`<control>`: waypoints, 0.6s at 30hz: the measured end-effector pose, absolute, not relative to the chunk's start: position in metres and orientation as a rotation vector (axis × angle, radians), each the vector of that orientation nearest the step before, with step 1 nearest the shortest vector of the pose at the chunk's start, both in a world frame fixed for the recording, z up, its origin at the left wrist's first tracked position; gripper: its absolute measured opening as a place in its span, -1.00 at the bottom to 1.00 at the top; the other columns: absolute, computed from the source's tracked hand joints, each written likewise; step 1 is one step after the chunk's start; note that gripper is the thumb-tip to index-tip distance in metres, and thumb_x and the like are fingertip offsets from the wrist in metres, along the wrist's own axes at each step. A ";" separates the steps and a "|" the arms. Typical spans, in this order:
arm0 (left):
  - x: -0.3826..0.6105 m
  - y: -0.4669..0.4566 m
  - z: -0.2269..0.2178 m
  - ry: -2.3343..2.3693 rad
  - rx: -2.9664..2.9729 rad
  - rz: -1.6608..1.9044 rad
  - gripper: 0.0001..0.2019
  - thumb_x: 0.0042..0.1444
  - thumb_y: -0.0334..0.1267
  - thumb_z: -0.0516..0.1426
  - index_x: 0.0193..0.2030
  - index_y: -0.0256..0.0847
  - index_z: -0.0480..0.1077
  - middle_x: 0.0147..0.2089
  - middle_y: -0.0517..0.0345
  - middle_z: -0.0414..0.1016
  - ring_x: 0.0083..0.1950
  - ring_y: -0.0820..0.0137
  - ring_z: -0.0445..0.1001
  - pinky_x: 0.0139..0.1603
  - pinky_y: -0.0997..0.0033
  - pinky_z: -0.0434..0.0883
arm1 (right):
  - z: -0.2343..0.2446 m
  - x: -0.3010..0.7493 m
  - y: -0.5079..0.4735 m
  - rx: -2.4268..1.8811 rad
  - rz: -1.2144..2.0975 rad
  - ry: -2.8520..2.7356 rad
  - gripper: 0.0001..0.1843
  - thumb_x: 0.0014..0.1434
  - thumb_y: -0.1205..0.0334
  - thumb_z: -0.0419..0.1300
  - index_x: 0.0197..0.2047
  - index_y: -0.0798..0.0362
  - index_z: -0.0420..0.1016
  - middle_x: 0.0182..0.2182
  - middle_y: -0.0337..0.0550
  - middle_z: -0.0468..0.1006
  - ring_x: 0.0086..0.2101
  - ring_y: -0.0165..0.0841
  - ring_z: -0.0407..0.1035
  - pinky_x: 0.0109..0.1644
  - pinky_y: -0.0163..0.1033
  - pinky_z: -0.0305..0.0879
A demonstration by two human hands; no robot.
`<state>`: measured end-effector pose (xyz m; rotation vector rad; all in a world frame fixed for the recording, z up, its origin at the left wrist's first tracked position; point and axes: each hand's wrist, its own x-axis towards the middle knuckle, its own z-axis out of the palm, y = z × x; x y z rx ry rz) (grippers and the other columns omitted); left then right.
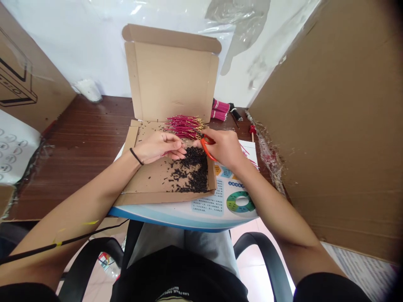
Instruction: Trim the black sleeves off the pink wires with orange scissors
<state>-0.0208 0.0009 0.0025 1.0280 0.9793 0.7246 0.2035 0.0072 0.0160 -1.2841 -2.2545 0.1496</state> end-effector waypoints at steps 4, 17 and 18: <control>-0.017 -0.001 0.001 0.962 1.009 0.777 -0.82 0.01 -0.26 0.35 -0.38 -0.30 0.47 -0.43 0.07 0.62 -0.43 0.42 0.61 -0.38 0.52 0.55 | 0.021 0.194 0.002 -1.151 0.755 -1.787 -0.66 0.09 -0.07 0.28 -0.25 0.05 0.52 -0.40 -0.19 0.56 -0.40 -0.39 0.37 -0.28 -0.25 0.26; 0.009 -0.018 -0.003 0.868 0.936 0.919 -0.67 -0.05 -0.10 0.38 -0.38 -0.26 0.38 -0.40 0.11 0.64 -0.35 0.44 0.64 -0.29 0.54 0.56 | 0.014 0.178 -0.003 -0.916 1.367 -1.416 -0.64 -0.10 0.13 0.39 -0.22 -0.01 0.42 -0.41 -0.30 0.52 -0.36 -0.41 0.42 -0.17 -0.17 0.39; 0.010 -0.019 -0.003 0.860 0.938 0.928 -0.67 -0.05 -0.10 0.38 -0.39 -0.26 0.38 -0.39 0.11 0.64 -0.35 0.44 0.64 -0.29 0.53 0.56 | 0.014 0.178 -0.004 -0.918 1.363 -1.421 -0.63 -0.10 0.13 0.39 -0.23 -0.01 0.42 -0.40 -0.30 0.52 -0.36 -0.42 0.42 -0.17 -0.18 0.39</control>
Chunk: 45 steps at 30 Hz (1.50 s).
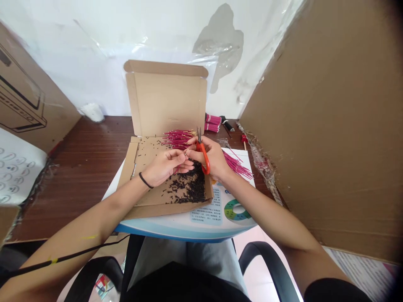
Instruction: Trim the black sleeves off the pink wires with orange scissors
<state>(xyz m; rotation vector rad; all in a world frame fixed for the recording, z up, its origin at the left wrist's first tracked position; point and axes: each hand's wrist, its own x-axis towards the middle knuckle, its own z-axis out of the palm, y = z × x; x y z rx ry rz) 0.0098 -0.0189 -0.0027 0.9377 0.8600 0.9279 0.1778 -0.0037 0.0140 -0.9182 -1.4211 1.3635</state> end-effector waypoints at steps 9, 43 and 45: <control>0.009 -0.021 -0.002 0.771 1.052 0.919 -0.55 -0.14 0.14 0.36 -0.40 -0.21 0.39 -0.47 0.20 0.56 -0.49 0.49 0.53 -0.44 0.50 0.47 | 0.017 0.174 -0.008 -0.739 1.638 -1.279 -0.58 -0.12 0.17 0.36 -0.22 -0.03 0.28 -0.39 -0.31 0.51 -0.42 -0.44 0.39 -0.27 -0.23 0.36; 0.013 -0.051 0.022 0.773 2.059 0.928 -0.66 0.13 -0.39 0.03 -0.67 -0.21 0.23 -0.59 0.21 0.33 -0.56 0.51 0.29 -0.51 0.46 0.25 | 0.007 0.189 0.016 -1.188 0.589 -1.572 -0.89 0.07 0.37 0.14 -0.28 0.04 0.40 -0.46 -0.35 0.42 -0.46 -0.51 0.24 -0.30 -0.36 0.20; 0.003 -0.043 0.022 0.751 1.993 0.990 -0.65 0.13 -0.40 0.03 -0.69 -0.20 0.22 -0.61 0.19 0.31 -0.56 0.49 0.28 -0.51 0.43 0.26 | 0.002 0.191 0.020 -1.171 0.531 -1.661 -0.86 0.10 0.37 0.13 -0.23 0.06 0.44 -0.45 -0.32 0.44 -0.44 -0.50 0.26 -0.27 -0.35 0.21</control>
